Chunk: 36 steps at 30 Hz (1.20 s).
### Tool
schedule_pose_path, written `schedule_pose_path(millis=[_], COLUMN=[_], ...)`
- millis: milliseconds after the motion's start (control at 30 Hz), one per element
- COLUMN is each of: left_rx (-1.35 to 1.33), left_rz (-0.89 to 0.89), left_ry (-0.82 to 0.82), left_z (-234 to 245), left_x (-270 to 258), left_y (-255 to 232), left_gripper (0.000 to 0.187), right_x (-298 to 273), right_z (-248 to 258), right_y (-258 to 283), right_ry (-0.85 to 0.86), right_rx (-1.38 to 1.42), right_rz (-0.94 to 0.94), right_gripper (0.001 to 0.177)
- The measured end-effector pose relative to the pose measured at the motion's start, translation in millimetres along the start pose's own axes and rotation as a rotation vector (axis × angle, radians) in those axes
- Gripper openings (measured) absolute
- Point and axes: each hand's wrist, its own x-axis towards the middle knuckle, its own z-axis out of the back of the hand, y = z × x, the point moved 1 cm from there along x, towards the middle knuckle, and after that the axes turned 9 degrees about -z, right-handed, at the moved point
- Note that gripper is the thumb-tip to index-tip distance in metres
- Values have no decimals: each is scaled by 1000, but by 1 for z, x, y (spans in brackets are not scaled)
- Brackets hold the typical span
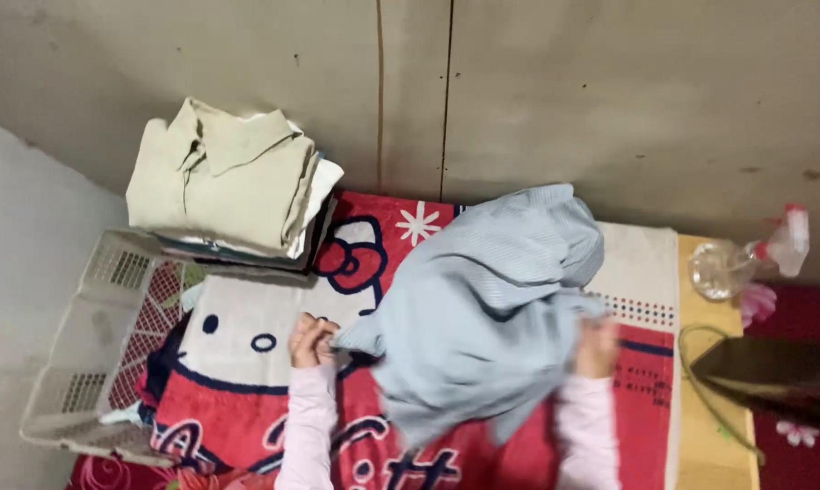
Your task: Ironing and folding shirts on a flat surface
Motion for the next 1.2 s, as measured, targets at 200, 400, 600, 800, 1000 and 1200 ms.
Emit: schedule_pose_path(millis=[200, 400, 600, 800, 1000, 1200], left_rx=[720, 940, 1604, 311, 690, 477], left_rz=[13, -365, -36, 405, -113, -184], left_ry=[107, 475, 1048, 121, 535, 254], left_z=[-6, -125, -179, -103, -35, -7], left_x=[70, 67, 40, 99, 87, 54], left_y=[12, 80, 110, 158, 39, 17], left_gripper=[15, 48, 57, 67, 58, 39], right_x=[39, -24, -34, -14, 102, 129], right_z=[11, 120, 57, -53, 61, 81], right_y=[-15, 79, 85, 45, -68, -110], right_ry=[458, 488, 548, 628, 771, 389], right_rx=[1562, 1063, 1046, 1517, 1833, 2632], right_rz=[-388, 69, 64, -54, -170, -187], right_gripper=[55, 111, 89, 67, 45, 49])
